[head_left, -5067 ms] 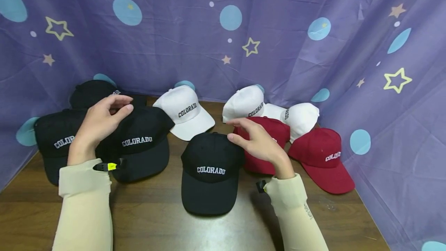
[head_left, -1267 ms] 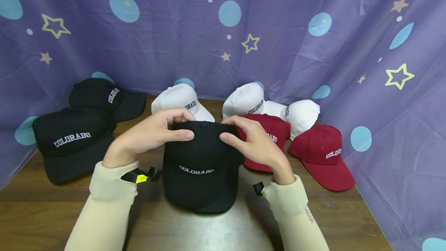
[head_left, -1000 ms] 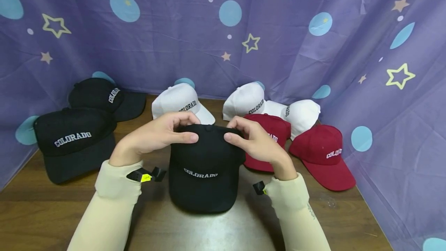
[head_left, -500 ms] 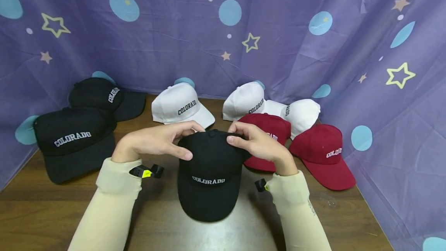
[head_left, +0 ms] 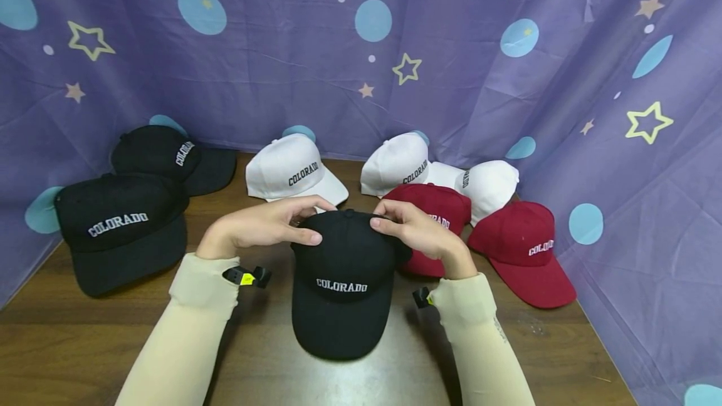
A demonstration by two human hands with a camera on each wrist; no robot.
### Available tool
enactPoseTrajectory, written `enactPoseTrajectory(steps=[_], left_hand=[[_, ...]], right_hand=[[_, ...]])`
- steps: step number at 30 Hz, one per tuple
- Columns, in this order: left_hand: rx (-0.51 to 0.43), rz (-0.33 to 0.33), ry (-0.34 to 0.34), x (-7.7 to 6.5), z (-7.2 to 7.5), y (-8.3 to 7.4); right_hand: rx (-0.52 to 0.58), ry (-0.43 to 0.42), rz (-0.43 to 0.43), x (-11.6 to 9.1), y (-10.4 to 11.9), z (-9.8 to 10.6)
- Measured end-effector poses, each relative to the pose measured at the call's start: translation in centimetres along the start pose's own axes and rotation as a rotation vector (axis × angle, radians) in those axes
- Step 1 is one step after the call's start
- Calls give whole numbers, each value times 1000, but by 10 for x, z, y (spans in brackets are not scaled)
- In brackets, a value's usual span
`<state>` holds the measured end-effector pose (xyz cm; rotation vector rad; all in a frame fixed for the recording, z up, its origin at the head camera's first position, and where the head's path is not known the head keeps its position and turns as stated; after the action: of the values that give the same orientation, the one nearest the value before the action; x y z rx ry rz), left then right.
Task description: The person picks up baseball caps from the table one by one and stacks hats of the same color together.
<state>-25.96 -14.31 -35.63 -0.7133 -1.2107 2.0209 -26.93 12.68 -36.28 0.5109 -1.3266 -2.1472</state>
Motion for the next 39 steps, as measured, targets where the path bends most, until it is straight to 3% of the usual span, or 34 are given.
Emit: enactPoseTrajectory(steps=[12,21,32,39], left_hand=[[91,98,-104,6,4,21],[82,97,-116,1,13,25],[148,143,-195,1,17,30],[167,125,-225,4,19,31]], right_hand=[[-91,-83,-37,9,-21,4],[-162,-108,-35,9,-26,10],[-212,-147,-27,13,-31,9],[-225,-208,-11,15,-32,7]])
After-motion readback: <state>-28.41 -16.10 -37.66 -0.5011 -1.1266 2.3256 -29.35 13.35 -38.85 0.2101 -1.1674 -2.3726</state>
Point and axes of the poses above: each hand's wrist, its own x-axis towards the middle knuckle, its own z-axis out of the back of the hand, y = z × x, the point moved 4 cm from there along x, towards the middle knuckle, and after that the axes turned 3 degrees about y, right-handed, at the moved point
